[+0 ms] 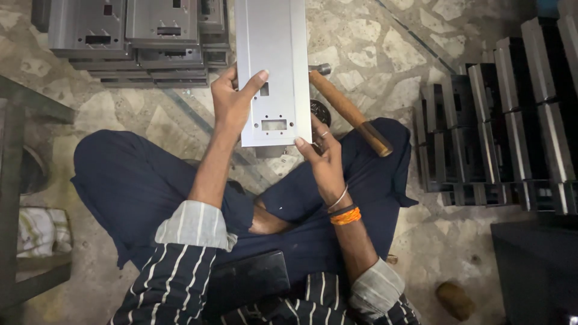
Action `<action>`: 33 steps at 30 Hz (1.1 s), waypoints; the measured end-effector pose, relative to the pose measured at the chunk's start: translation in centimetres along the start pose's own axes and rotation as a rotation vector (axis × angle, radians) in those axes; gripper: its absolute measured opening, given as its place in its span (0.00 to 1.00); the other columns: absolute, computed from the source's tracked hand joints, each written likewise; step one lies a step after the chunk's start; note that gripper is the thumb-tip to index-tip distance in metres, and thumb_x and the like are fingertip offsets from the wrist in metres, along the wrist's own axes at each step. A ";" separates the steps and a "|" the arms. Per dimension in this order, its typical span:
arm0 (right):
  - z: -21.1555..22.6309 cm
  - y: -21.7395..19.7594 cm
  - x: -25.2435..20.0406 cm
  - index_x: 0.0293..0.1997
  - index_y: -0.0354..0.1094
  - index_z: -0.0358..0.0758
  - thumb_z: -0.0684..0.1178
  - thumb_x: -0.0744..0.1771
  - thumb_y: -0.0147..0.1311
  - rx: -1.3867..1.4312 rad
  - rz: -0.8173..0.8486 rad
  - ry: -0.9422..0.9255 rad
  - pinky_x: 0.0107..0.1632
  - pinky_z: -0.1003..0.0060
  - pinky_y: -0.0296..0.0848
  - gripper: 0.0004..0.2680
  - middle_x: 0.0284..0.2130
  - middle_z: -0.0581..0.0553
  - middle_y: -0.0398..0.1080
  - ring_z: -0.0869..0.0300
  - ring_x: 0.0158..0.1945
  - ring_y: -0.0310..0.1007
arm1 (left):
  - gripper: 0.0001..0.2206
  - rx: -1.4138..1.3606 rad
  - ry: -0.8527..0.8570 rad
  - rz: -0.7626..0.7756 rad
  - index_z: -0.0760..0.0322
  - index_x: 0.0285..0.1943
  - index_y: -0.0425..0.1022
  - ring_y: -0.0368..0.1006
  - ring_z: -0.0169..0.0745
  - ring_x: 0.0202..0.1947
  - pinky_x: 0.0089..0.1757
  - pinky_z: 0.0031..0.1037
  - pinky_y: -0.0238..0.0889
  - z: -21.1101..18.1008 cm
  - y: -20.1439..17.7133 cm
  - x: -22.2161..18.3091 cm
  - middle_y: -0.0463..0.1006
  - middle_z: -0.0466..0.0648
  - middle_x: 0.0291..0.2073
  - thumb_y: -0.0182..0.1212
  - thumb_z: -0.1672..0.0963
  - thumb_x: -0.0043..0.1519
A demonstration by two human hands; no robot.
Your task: The person manually assembles and adjusts metal components using a hammer and small pins on a production floor.
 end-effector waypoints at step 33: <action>-2.4 -10.6 11.8 0.53 0.69 0.37 0.49 0.65 0.62 -0.811 -0.161 0.439 0.28 0.58 0.67 0.14 0.31 0.40 0.74 0.55 0.28 0.73 | 0.14 0.088 -0.039 -0.030 0.75 0.49 0.80 0.78 0.29 0.32 0.36 0.24 0.71 2.1 -0.8 0.4 0.84 0.49 0.35 0.72 0.59 0.57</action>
Point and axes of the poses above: each hand's wrist, its own x-axis towards the middle knuckle, its own y-axis out of the palm, z = x × y, the point moved 9 cm from there along x, towards the middle knuckle
